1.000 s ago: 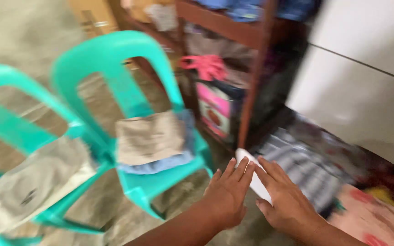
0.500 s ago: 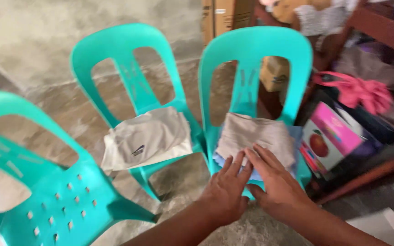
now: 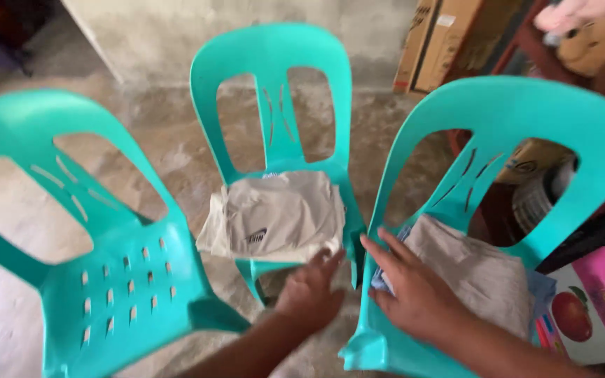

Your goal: Folding laundry and organizing folded clothes from chairs into a chest of drawers.

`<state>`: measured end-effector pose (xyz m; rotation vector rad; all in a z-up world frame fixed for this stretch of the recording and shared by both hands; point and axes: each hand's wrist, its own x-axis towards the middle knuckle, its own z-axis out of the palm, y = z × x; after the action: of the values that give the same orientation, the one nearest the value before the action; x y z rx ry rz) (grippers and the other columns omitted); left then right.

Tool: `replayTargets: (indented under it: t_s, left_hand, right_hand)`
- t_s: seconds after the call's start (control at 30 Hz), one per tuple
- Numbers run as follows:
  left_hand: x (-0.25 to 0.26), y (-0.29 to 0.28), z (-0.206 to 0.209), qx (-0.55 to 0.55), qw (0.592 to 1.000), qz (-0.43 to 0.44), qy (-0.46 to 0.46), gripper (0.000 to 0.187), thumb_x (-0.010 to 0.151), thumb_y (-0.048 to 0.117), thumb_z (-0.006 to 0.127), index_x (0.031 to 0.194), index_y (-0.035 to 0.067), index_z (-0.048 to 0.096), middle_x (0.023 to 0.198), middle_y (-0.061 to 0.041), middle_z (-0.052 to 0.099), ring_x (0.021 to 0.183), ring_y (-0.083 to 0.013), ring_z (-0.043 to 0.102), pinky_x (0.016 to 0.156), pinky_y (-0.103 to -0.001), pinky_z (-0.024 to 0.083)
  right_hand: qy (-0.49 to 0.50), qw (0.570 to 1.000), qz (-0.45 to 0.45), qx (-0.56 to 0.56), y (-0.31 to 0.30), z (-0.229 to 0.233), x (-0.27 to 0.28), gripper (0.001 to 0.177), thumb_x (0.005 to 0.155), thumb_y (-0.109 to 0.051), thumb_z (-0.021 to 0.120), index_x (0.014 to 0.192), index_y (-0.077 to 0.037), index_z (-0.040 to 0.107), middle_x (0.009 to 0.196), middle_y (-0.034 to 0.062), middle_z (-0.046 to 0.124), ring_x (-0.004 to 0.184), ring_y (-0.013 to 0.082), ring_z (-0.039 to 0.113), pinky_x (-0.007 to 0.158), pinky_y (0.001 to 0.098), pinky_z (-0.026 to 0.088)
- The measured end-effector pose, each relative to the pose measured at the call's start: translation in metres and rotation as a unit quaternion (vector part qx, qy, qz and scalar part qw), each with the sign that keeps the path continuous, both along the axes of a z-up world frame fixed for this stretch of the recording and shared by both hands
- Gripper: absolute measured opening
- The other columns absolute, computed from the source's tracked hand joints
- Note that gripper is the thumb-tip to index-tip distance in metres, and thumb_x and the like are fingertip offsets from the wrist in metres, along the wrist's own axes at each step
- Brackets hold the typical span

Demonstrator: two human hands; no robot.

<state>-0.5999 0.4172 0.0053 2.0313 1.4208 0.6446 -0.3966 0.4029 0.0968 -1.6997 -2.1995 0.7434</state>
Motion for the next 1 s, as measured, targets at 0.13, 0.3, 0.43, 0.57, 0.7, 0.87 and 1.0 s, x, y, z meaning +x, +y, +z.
replayTargets:
  t_s: [0.13, 0.3, 0.43, 0.57, 0.7, 0.87, 1.0]
  left_hand:
    - [-0.030, 0.026, -0.039, -0.024, 0.997, 0.069, 0.011, 0.063, 0.082, 0.022, 0.070, 0.142, 0.018, 0.053, 0.148, -0.020, 0.051, 0.126, -0.0411, 0.057, 0.105, -0.047, 0.046]
    - [-0.076, 0.073, -0.073, -0.302, 0.914, 0.266, 0.046, 0.055, 0.086, 0.027, 0.072, 0.139, 0.023, 0.056, 0.145, -0.014, 0.052, 0.130, -0.0311, 0.058, 0.109, -0.040, 0.049]
    - [-0.131, 0.114, -0.135, -0.370, 0.860, 0.352, 0.004, 0.070, 0.080, 0.031, 0.080, 0.141, 0.015, 0.052, 0.138, -0.018, 0.066, 0.126, -0.0326, 0.068, 0.105, -0.041, 0.054]
    - [-0.152, 0.137, -0.128, -0.416, 0.742, 0.506, -0.144, 0.082, 0.082, 0.031, 0.082, 0.148, 0.018, 0.037, 0.139, -0.020, 0.053, 0.122, -0.0378, 0.056, 0.096, -0.051, 0.054]
    - [-0.169, 0.158, -0.171, -0.468, 0.621, 0.540, -0.322, 0.076, 0.086, 0.030, 0.079, 0.146, 0.023, 0.033, 0.128, -0.017, 0.052, 0.110, -0.0371, 0.055, 0.087, -0.055, 0.053]
    - [-0.176, 0.166, -0.170, -0.508, 0.613, 0.482, -0.365, 0.054, 0.083, 0.033, 0.077, 0.128, 0.007, 0.060, 0.115, -0.016, 0.066, 0.096, -0.0310, 0.064, 0.080, -0.049, 0.054]
    - [-0.167, 0.188, -0.128, -0.335, 0.839, 0.344, -0.254, 0.039, 0.077, 0.025, 0.071, 0.106, -0.001, 0.074, 0.090, -0.016, 0.076, 0.081, -0.0282, 0.072, 0.073, -0.043, 0.056]
  right_hand:
    - [-0.040, 0.998, 0.031, -0.028, 0.043, -0.002, -0.020, 0.092, 0.079, -0.019, 0.075, 0.159, -0.025, 0.032, 0.170, 0.0101, 0.024, 0.142, 0.0347, 0.038, 0.107, 0.0423, 0.042]
    - [-0.021, 0.997, 0.037, -0.063, 0.078, -0.002, -0.051, 0.087, 0.083, -0.019, 0.073, 0.161, -0.027, 0.034, 0.170, 0.0107, 0.024, 0.145, 0.0342, 0.037, 0.111, 0.0417, 0.042]
    - [-0.029, 0.998, 0.026, -0.053, 0.112, -0.013, -0.075, 0.089, 0.083, -0.017, 0.073, 0.161, -0.025, 0.032, 0.170, 0.0119, 0.024, 0.146, 0.0353, 0.035, 0.111, 0.0420, 0.041]
    - [-0.020, 0.997, 0.023, -0.071, 0.136, -0.033, -0.098, 0.089, 0.082, -0.016, 0.073, 0.161, -0.020, 0.031, 0.167, 0.0159, 0.024, 0.145, 0.0370, 0.036, 0.112, 0.0423, 0.040]
    - [-0.022, 0.996, 0.033, -0.078, 0.159, -0.039, -0.132, 0.090, 0.082, -0.015, 0.073, 0.162, -0.019, 0.030, 0.163, 0.0181, 0.026, 0.144, 0.0388, 0.037, 0.112, 0.0427, 0.039]
    - [-0.021, 0.994, 0.053, -0.090, 0.187, -0.047, -0.168, 0.090, 0.082, -0.016, 0.074, 0.161, -0.020, 0.031, 0.164, 0.0173, 0.025, 0.143, 0.0381, 0.038, 0.112, 0.0426, 0.039]
    - [-0.057, 0.987, 0.074, -0.131, 0.205, -0.048, -0.197, 0.103, 0.072, -0.017, 0.081, 0.161, -0.024, 0.029, 0.171, 0.0122, 0.021, 0.147, 0.0330, 0.034, 0.114, 0.0402, 0.038]
